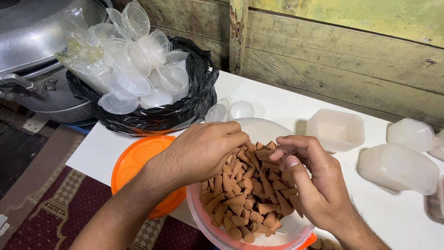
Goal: The person transfers small brown cone-shaped items from a large orange-lidded container into small clear plastic containers. They arrange the cones upright in rows, close the lids, and stack the filled containers on the table.
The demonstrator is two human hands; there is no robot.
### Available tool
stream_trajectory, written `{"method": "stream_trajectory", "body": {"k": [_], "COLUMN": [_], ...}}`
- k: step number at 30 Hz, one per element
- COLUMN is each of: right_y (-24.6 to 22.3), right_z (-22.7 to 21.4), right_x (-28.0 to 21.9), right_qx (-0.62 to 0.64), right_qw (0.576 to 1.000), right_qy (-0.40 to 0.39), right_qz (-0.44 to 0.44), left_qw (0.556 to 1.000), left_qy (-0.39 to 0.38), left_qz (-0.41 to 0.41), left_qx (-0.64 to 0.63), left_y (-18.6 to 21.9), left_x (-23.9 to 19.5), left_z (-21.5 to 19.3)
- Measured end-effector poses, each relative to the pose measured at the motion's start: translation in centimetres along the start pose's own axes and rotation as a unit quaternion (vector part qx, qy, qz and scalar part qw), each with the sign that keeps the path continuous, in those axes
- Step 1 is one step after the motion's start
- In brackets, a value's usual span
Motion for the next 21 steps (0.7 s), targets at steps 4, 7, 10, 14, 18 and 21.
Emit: {"method": "stream_trajectory", "body": {"k": [4, 7, 10, 14, 18, 21], "right_y": [-0.2, -0.1, -0.2, -0.3, -0.2, -0.3], "right_z": [0.0, 0.1, 0.1, 0.1, 0.0, 0.0], "right_x": [0.0, 0.1, 0.0, 0.0, 0.0, 0.0], "right_qx": [-0.004, -0.005, -0.016, -0.015, 0.002, 0.02], "right_qw": [1.0, 1.0, 1.0, 1.0, 1.0, 1.0], "right_qy": [0.002, 0.006, 0.011, 0.009, 0.007, 0.002], "right_qz": [0.0, -0.023, -0.015, -0.021, -0.008, -0.013], "left_qw": [0.998, 0.996, 0.996, 0.987, 0.987, 0.989], "left_qy": [-0.029, -0.047, -0.053, -0.084, -0.108, -0.109], "left_qz": [0.028, 0.042, 0.046, 0.034, 0.027, 0.035], "left_qx": [0.051, 0.056, 0.063, 0.136, 0.114, 0.091], "left_y": [-0.4, -0.2, 0.0, 0.5, 1.0, 1.1], "left_x": [0.1, 0.0, 0.1, 0.6, 1.9, 3.2], "left_z": [1.2, 2.1, 2.9, 3.4, 4.6, 4.8]}}
Point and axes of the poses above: each hand's wrist, its own x-axis towards the middle knuckle, its own z-axis out of the palm, y = z × x, the point moved 1 cm from there along x, towards the middle knuckle, and after that the axes turned 14 degrees about z, right-handed, at the moved point
